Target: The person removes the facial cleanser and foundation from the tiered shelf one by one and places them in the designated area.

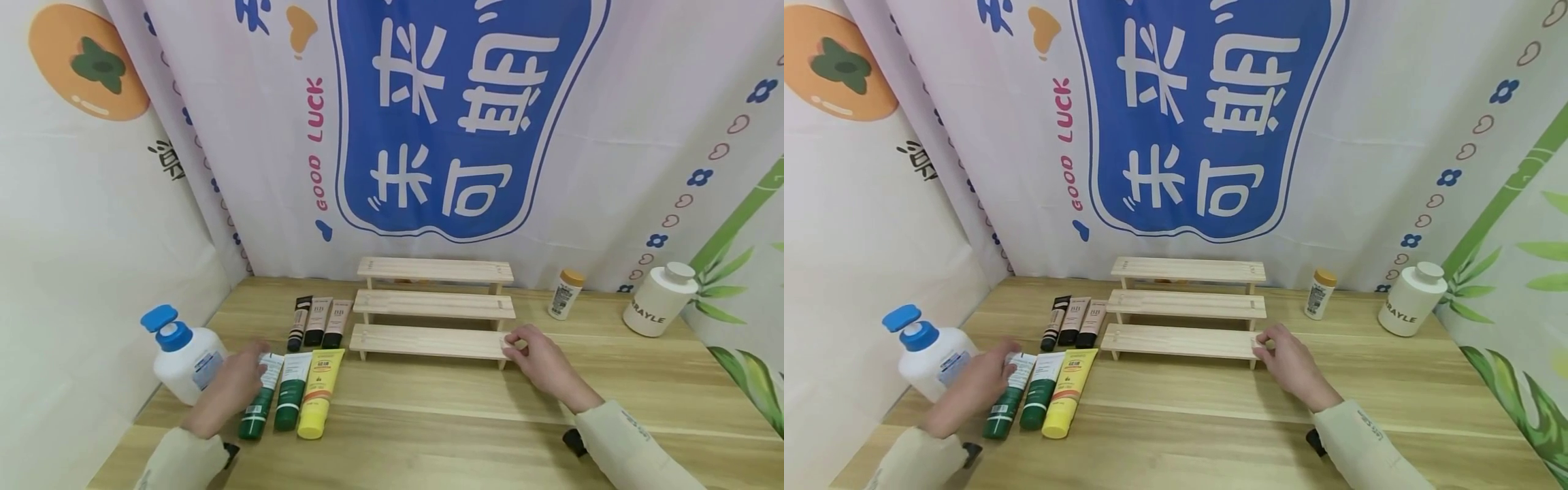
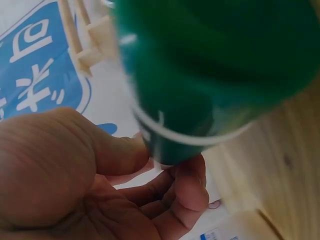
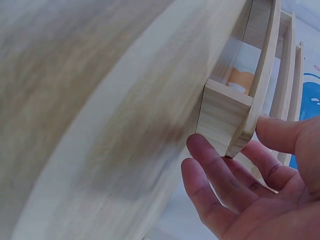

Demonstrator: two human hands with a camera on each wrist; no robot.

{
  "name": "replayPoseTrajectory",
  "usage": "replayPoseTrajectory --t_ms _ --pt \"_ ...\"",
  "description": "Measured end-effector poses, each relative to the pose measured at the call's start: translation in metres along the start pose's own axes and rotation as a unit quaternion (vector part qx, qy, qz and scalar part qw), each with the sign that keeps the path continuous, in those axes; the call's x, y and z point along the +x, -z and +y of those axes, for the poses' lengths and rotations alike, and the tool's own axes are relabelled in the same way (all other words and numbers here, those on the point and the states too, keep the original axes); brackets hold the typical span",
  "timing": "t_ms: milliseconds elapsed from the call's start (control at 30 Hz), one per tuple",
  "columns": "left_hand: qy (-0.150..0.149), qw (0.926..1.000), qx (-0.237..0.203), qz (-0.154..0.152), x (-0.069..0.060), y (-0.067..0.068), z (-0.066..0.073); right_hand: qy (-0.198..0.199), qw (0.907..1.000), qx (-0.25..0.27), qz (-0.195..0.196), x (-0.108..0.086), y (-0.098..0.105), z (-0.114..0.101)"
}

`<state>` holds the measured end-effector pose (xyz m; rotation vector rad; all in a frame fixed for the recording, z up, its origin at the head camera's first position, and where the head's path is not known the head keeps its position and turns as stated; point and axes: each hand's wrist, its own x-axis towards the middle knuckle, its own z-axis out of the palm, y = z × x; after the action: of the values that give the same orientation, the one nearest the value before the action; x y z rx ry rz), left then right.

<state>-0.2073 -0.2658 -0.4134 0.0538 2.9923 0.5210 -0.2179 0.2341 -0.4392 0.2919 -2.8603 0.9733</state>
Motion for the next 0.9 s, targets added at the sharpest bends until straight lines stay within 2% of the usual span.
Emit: replayPoseTrajectory --t_ms 167,300,567,900 --pt "0.025 0.9994 0.011 -0.020 0.000 -0.003 -0.002 0.005 1.0000 -0.002 0.002 -0.001 0.000 -0.001" --pt "0.043 0.9985 0.018 -0.030 -0.006 -0.004 -0.002 0.006 1.0000 -0.002 0.002 -0.002 0.000 -0.001" --pt "0.033 0.9963 0.071 -0.036 -0.020 -0.008 -0.001 0.004 1.0000 0.003 -0.002 0.000 -0.001 0.000" --pt "0.052 0.9967 0.059 -0.018 -0.013 -0.013 -0.002 0.006 1.0000 0.001 -0.002 0.002 -0.004 -0.001"
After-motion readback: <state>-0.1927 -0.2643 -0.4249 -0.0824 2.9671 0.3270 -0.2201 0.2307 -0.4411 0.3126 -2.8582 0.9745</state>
